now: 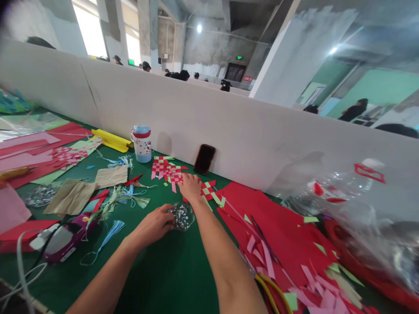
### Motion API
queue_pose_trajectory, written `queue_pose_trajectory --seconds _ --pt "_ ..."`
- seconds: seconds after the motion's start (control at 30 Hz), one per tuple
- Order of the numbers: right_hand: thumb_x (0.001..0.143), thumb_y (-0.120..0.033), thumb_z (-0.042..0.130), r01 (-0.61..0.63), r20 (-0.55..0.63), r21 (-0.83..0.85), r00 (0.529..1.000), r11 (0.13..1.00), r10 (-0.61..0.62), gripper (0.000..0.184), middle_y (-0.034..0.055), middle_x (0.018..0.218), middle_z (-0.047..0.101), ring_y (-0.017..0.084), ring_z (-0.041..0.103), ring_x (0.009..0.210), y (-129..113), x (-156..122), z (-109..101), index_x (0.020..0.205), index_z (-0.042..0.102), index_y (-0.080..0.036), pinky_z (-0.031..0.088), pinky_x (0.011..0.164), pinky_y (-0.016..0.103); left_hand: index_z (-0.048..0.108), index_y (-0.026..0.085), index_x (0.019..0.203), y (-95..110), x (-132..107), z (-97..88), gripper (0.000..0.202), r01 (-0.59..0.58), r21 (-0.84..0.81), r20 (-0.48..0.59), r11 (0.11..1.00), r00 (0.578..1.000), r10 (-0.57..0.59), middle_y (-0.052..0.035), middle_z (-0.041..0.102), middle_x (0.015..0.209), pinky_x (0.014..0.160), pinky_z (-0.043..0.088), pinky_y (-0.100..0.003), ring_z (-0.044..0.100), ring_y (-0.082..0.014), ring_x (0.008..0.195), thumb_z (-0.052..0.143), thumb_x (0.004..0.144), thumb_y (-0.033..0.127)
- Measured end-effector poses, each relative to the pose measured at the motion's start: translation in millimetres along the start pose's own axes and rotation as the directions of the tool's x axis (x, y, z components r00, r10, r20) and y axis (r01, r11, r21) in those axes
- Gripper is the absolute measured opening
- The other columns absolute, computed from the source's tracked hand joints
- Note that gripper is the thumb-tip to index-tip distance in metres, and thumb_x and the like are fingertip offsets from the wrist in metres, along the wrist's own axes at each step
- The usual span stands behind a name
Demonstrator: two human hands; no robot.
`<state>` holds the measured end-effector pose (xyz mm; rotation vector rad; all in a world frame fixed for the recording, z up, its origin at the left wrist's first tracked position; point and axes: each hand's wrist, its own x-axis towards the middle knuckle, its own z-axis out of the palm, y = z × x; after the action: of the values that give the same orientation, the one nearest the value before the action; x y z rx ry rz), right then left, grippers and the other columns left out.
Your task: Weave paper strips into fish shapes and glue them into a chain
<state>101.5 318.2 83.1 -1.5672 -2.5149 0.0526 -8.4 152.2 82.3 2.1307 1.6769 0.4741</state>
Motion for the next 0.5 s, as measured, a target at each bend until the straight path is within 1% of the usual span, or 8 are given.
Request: queue_pose_trajectory --seconds 0.1,0.17,0.2,0.27,0.33,0.4,0.5 --pt "0.092 -0.037 0.056 0.002 -0.041 0.062 0.999 0.998 0.001 0.039 0.0096 0.135 0.052 0.026 0.051 0.120 26.4 -21.5 -18.7 0.128 0.054 -0.021 0.042 0.099 0.051 0.069 0.021 0.087 -0.2 -1.4 -1.1 0.012 0.016 -0.003 0.009 1.000 1.000 -0.016 -0.0068 0.051 0.131 0.091 0.047 -0.035 0.062 -0.0216 0.100 0.060 0.081 0.016" --pt "0.092 -0.034 0.055 -0.017 -0.078 0.107 0.997 0.994 0.026 0.037 0.0098 0.134 0.054 0.026 0.047 0.124 54.0 -42.7 -34.3 0.126 0.056 -0.020 0.038 0.103 0.048 0.069 0.022 0.085 -1.7 -2.0 -1.8 0.013 0.026 -0.002 0.017 1.000 1.000 -0.026 -0.0061 0.050 0.132 0.092 0.047 -0.034 0.062 -0.0212 0.100 0.060 0.080 0.015" --pt "0.091 -0.032 0.054 -0.030 -0.094 0.129 0.995 0.991 0.043 0.035 0.0105 0.131 0.057 0.026 0.047 0.124 69.5 -55.7 -42.1 0.123 0.059 -0.019 0.036 0.105 0.045 0.069 0.022 0.084 -3.1 -2.2 -2.3 0.013 0.030 -0.002 0.020 1.000 0.999 -0.030 -0.0058 0.050 0.132 0.092 0.047 -0.034 0.062 -0.0209 0.101 0.060 0.080 0.014" --pt "0.089 -0.032 0.051 -0.052 -0.123 0.176 0.990 0.983 0.075 0.034 0.0114 0.127 0.060 0.025 0.049 0.123 100.5 -86.1 -55.8 0.119 0.061 -0.018 0.034 0.107 0.044 0.070 0.021 0.081 -6.8 -2.9 -3.8 0.014 0.039 -0.003 0.021 0.999 0.999 -0.039 -0.0056 0.049 0.132 0.091 0.047 -0.032 0.062 -0.0199 0.100 0.059 0.080 0.013" --pt "0.088 -0.037 0.049 -0.074 -0.158 0.222 0.981 0.972 0.111 0.037 0.0112 0.125 0.062 0.026 0.052 0.120 126.7 -120.8 -65.4 0.118 0.062 -0.019 0.038 0.104 0.046 0.070 0.021 0.081 -11.9 -3.9 -6.0 0.013 0.053 -0.003 0.009 0.999 0.999 -0.053 -0.0062 0.049 0.131 0.092 0.047 -0.032 0.063 -0.0191 0.099 0.059 0.080 0.013" --pt "0.087 -0.043 0.048 -0.091 -0.195 0.265 0.970 0.960 0.145 0.039 0.0115 0.121 0.064 0.026 0.057 0.115 144.7 -156.8 -70.4 0.116 0.062 -0.020 0.043 0.099 0.046 0.070 0.020 0.081 -18.3 -5.2 -8.5 0.013 0.077 0.001 -0.013 0.997 0.997 -0.077 -0.0073 0.049 0.130 0.091 0.047 -0.032 0.063 -0.0194 0.099 0.059 0.080 0.013" --pt "0.087 -0.048 0.048 -0.101 -0.230 0.306 0.957 0.947 0.176 0.041 0.0123 0.116 0.065 0.026 0.060 0.109 155.3 -207.1 -70.5 0.113 0.062 -0.021 0.048 0.093 0.045 0.071 0.021 0.082 -28.8 -6.4 -11.2 0.014 0.119 0.012 -0.052 0.993 0.992 -0.118 -0.0077 0.050 0.127 0.093 0.046 -0.032 0.062 -0.0199 0.103 0.059 0.080 0.014"
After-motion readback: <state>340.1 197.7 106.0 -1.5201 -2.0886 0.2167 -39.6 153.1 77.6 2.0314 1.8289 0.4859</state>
